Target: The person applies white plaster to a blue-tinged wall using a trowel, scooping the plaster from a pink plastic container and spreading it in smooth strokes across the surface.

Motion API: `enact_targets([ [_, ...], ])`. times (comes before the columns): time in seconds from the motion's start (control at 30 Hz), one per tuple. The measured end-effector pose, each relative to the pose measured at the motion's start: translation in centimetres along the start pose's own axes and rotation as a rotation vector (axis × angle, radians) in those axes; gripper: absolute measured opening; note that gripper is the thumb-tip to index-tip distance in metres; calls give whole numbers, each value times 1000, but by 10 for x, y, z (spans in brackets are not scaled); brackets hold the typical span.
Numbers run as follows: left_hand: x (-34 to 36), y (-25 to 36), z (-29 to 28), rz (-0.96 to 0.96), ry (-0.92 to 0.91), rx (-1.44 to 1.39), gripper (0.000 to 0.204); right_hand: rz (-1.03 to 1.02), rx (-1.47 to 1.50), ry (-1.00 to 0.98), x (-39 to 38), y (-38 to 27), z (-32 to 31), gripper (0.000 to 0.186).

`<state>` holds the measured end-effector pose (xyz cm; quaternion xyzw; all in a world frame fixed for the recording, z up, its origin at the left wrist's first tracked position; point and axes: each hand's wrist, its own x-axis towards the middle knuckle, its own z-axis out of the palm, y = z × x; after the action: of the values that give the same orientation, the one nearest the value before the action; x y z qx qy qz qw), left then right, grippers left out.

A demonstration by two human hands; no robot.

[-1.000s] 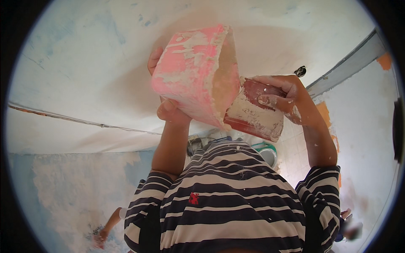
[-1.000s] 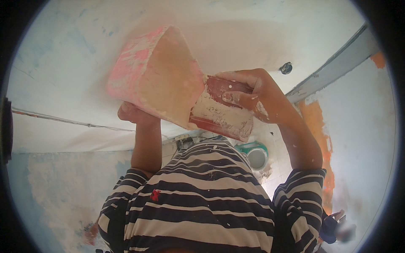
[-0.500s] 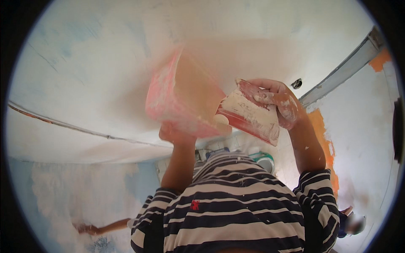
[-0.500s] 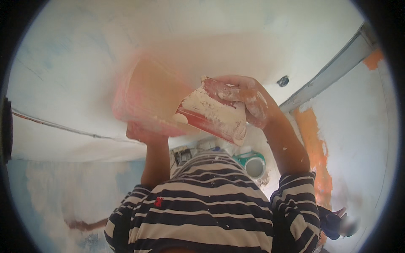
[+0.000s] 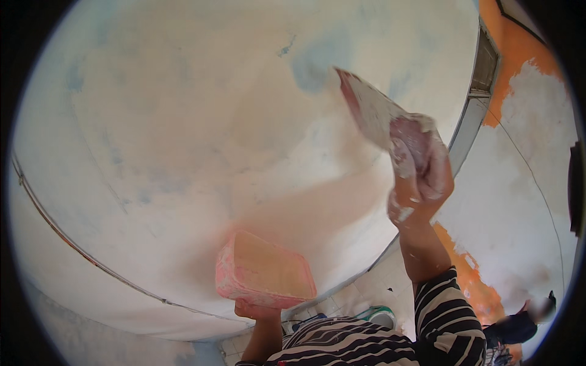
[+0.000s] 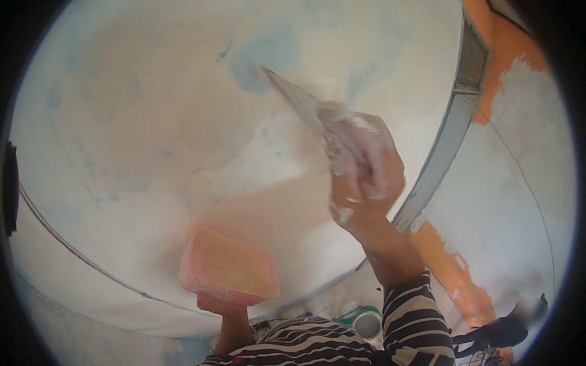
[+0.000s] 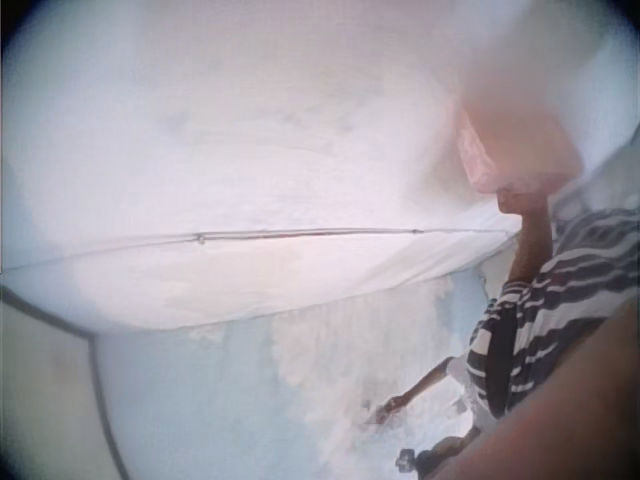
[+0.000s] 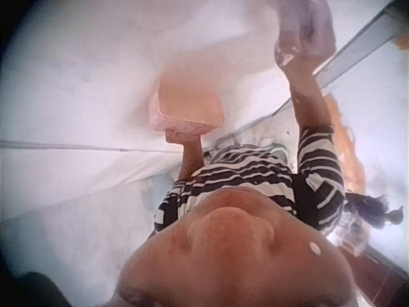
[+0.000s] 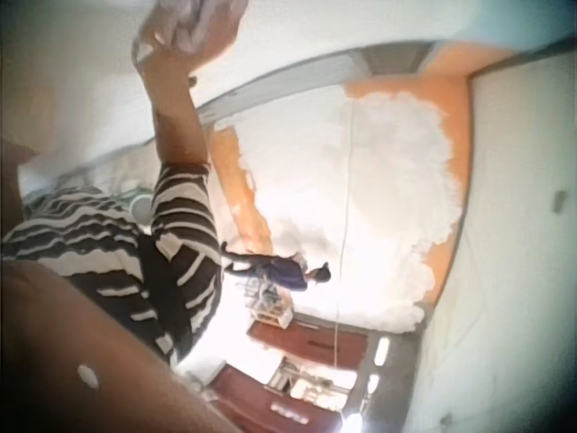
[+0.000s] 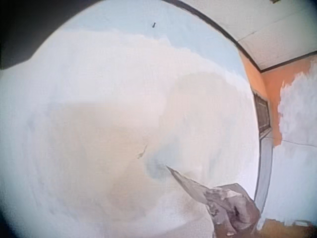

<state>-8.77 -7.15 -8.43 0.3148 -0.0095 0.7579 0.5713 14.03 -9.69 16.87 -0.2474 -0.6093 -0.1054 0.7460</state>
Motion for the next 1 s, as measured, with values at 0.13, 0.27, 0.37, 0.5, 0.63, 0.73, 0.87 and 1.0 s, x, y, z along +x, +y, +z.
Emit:
enact_targets([
  [0.13,4,3,3,-92,207,123,70,-550,-485,-51,30,20,33,20],
  [0.27,6,9,3,-71,106,40,68,-685,-484,-45,37,39,48,31],
  [0.37,7,10,-2,-74,126,45,66,-619,-548,-114,30,45,58,47],
  [0.5,4,13,-13,-82,134,-81,66,-743,-530,-229,8,37,62,40],
  [0.63,5,15,-12,-60,147,25,67,-616,-387,-93,37,40,57,34],
  [0.73,5,13,-19,-122,91,-33,67,-705,-616,-180,30,67,50,34],
  [0.87,6,16,-17,-47,125,101,67,-742,-493,-422,-14,48,57,35],
  [1.0,9,20,-9,-97,173,62,69,-554,-357,-120,32,47,56,46],
])
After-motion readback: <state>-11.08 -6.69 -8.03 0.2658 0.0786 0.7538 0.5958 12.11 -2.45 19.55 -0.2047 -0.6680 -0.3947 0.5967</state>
